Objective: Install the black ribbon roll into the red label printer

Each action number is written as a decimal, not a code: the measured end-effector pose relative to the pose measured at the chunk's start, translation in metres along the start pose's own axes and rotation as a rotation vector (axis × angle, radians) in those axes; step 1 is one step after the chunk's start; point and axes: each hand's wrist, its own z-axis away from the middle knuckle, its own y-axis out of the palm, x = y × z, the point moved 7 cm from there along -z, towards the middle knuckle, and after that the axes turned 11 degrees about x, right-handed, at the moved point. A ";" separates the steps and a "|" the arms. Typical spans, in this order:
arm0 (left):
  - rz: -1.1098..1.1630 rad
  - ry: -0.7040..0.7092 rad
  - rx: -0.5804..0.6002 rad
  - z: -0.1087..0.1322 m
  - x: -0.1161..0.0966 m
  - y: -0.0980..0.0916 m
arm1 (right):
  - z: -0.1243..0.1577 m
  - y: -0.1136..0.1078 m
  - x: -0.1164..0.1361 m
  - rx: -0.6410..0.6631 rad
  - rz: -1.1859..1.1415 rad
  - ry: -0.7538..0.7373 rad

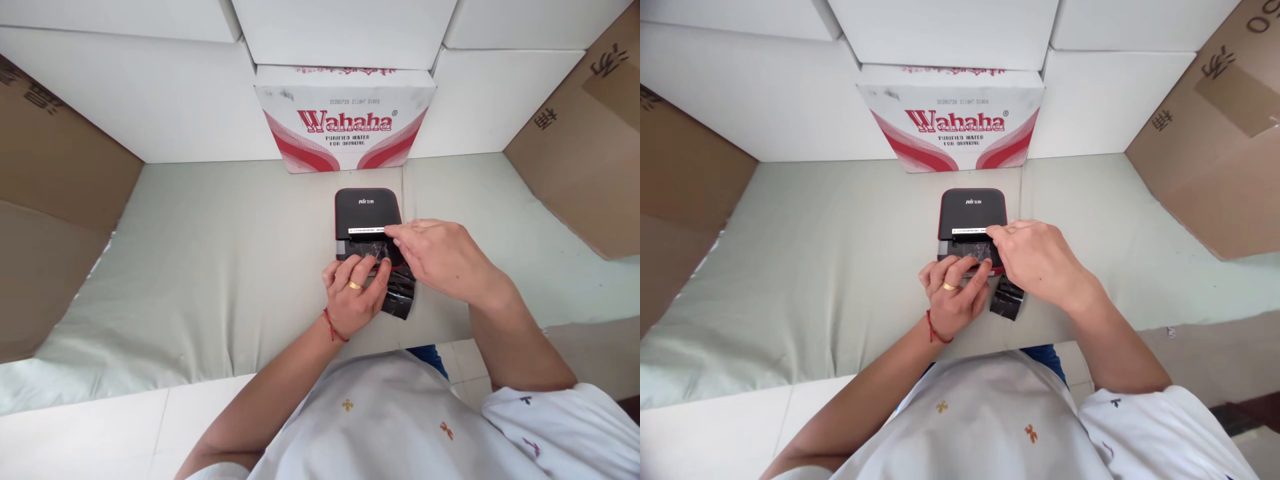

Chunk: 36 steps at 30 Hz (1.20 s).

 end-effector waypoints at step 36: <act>1.529 -0.792 -0.032 0.000 0.116 0.055 | 0.047 0.046 0.025 -0.606 -0.492 -0.225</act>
